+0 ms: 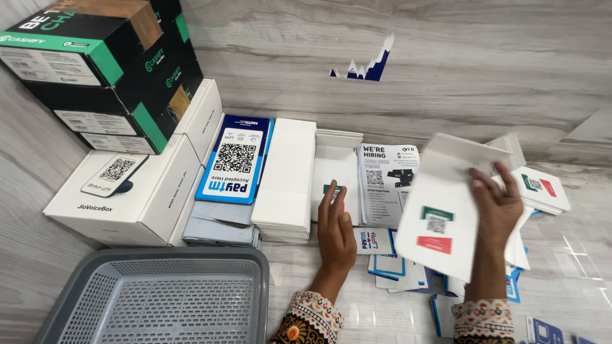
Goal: The person sorts through stacks of small cards and folded papers on a tiled floor, separating them into piles. They move a gray plastic basket aside and continue sorting the cards by hand.
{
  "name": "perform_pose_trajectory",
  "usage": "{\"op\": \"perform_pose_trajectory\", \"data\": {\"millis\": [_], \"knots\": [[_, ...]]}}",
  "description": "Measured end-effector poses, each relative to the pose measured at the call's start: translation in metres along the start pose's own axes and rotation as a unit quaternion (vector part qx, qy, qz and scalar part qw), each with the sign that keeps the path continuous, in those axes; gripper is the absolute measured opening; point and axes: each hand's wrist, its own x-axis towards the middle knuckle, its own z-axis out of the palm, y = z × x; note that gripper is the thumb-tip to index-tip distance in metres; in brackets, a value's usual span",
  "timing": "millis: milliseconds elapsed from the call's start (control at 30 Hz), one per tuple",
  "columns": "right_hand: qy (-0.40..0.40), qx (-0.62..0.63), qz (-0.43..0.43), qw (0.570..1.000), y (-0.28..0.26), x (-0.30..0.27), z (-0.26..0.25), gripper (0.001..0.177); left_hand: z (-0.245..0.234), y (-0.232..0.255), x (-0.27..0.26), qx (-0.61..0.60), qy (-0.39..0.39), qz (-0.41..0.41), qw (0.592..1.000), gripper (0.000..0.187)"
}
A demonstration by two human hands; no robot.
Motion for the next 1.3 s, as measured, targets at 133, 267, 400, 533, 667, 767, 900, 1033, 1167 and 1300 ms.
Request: {"op": "perform_pose_trajectory", "data": {"millis": [133,267,400,533,667,767,900,1033,1167,1300], "knots": [[-0.099,-0.018,0.034,0.994,0.038,-0.029,0.079,0.04,-0.01,0.008,-0.003,-0.08,0.067,0.109,0.988,0.065],[-0.115,-0.007,0.075,0.991,0.054,-0.032,0.113,0.026,-0.016,0.008,0.001,-0.04,0.079,0.091,0.992,0.069],[-0.135,-0.011,0.156,0.978,0.056,-0.042,0.132,0.021,-0.015,0.012,0.002,-0.004,0.094,0.142,0.985,0.051],[-0.24,-0.062,0.131,0.96,0.055,-0.05,0.149,0.029,-0.013,0.012,0.004,0.056,0.074,0.161,0.982,0.03],[-0.312,-0.218,0.027,0.924,0.051,-0.067,0.162,0.035,-0.011,0.011,0.005,0.079,0.06,0.135,0.986,0.03],[-0.39,-0.321,-0.034,0.863,0.035,-0.072,0.172,0.04,-0.01,0.009,0.007,0.068,0.073,0.098,0.99,0.032],[-0.547,-0.509,0.036,0.663,0.004,-0.075,0.171,0.079,-0.01,0.004,0.008,0.034,0.085,0.055,0.994,0.03],[-0.596,-0.537,0.047,0.596,-0.003,-0.081,0.175,0.083,-0.008,0.004,0.009,0.027,0.088,0.053,0.994,0.029],[-0.542,-0.471,-0.054,0.694,0.023,-0.094,0.18,0.071,-0.008,0.006,0.009,0.013,0.08,0.049,0.996,0.027],[-0.498,-0.474,-0.055,0.724,0.051,-0.106,0.179,0.064,-0.008,0.006,0.011,0.013,0.077,0.054,0.995,0.028]]}}
